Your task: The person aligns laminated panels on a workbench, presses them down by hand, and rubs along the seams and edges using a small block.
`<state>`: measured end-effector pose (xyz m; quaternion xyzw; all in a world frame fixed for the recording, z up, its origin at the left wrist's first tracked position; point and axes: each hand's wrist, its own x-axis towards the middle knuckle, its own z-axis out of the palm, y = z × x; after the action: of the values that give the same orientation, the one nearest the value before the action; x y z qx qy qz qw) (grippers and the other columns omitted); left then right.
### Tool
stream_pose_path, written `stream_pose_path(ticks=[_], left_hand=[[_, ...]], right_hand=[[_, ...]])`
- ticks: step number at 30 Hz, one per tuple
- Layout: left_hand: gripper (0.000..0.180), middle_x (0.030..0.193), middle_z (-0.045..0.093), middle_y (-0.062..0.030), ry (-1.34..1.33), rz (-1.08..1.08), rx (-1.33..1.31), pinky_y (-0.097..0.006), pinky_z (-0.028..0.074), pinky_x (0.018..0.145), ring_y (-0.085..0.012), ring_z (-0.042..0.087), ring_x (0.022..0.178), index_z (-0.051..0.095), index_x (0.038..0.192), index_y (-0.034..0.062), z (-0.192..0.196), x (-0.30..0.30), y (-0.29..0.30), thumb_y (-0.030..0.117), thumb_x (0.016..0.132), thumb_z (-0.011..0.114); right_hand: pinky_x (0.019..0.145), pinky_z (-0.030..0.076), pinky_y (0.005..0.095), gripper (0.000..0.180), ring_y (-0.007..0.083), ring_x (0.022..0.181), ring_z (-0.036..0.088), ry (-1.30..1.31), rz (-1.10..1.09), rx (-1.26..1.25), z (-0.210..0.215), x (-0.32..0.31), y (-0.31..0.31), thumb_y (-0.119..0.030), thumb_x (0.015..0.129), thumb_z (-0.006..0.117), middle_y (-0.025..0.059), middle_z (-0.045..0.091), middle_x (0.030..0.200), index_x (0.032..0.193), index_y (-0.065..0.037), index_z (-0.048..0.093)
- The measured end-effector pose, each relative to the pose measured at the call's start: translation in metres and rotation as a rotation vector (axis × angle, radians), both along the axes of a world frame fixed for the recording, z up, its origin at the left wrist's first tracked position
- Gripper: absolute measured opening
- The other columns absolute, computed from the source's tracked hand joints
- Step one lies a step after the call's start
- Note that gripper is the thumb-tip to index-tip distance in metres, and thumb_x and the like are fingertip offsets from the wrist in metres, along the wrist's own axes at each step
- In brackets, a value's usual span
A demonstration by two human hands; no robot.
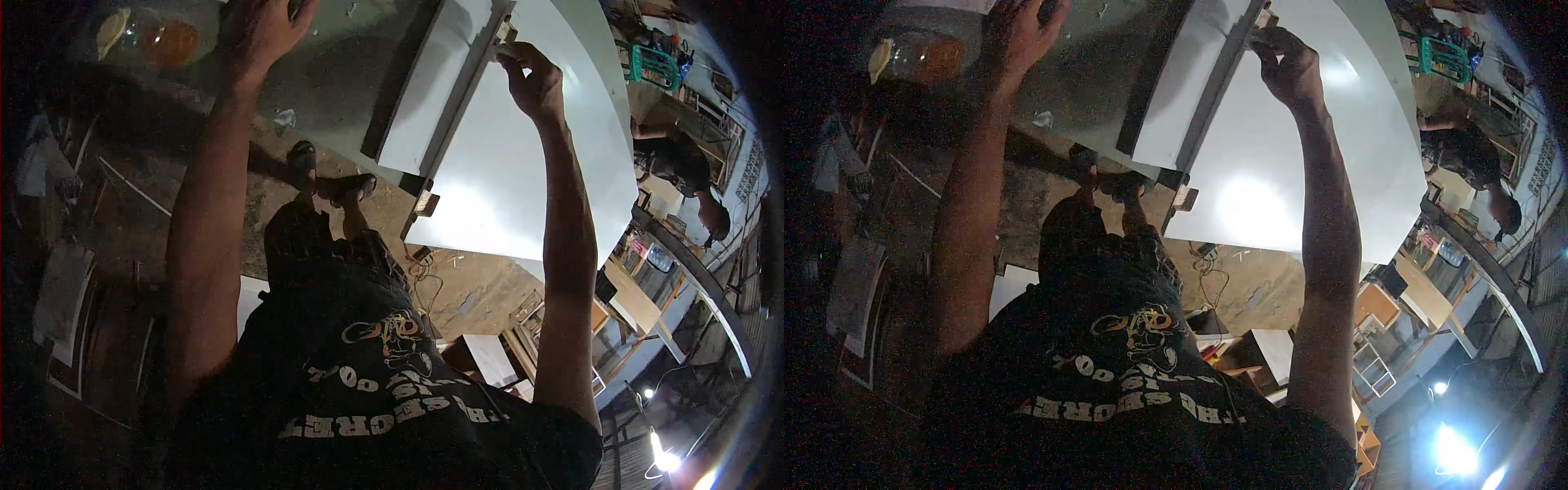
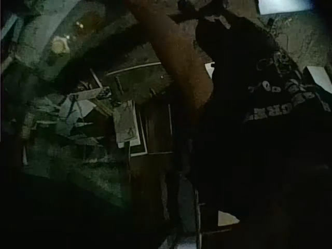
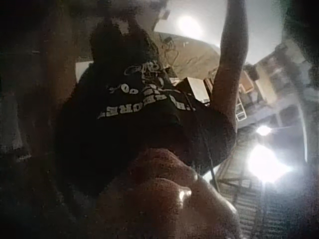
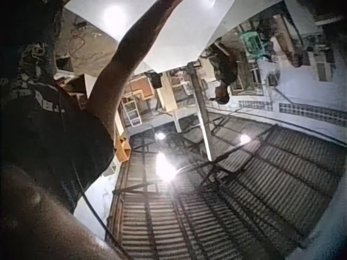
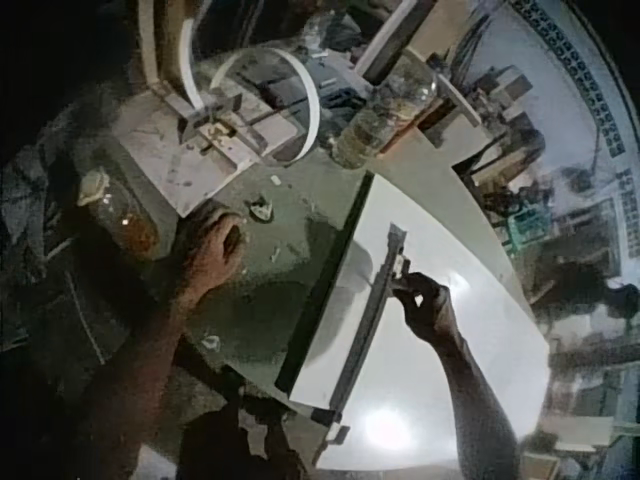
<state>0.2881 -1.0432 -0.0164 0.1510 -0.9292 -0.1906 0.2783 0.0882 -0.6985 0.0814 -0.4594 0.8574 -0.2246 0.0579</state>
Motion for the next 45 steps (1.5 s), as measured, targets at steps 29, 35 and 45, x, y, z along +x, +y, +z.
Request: stream_pose_path(ticks=[29,35,45], left_hand=[[0.029,0.107,0.059,-0.0142,0.079,0.07,-0.044,-0.045,0.047,0.089,-0.0342,0.057,0.102,0.06,0.11,0.0046,-0.028,-0.001,0.006,0.023,0.089,0.07],[0.037,0.116,0.056,-0.016,-0.013,-0.058,0.114,-0.046,0.045,0.095,-0.0353,0.055,0.109,0.058,0.117,0.0046,-0.024,-0.009,-0.001,0.015,0.084,0.073],[0.036,0.118,0.068,-0.0103,-0.007,-0.009,0.036,-0.045,0.051,0.09,-0.0324,0.066,0.106,0.065,0.123,0.0117,-0.049,0.002,-0.019,0.037,0.097,0.063]], right_hand=[[0.074,0.06,0.0316,0.01,0.0198,0.086,0.075,-0.243,-0.059,0.02,0.015,0.173,0.042,-0.001,0.089,0.073,0.0125,0.075,0.096,0.098,-0.001,0.071],[0.071,0.06,0.0311,0.012,0.0201,0.084,0.074,-0.282,-0.114,0.044,0.021,0.207,0.049,-0.001,0.09,0.072,0.0108,0.074,0.093,0.101,-0.003,0.07],[0.082,0.058,0.0308,0.014,0.0154,0.093,0.073,-0.331,-0.258,-0.297,0.085,0.161,0.019,0.006,0.091,0.069,0.0102,0.076,0.099,0.103,-0.001,0.07]])
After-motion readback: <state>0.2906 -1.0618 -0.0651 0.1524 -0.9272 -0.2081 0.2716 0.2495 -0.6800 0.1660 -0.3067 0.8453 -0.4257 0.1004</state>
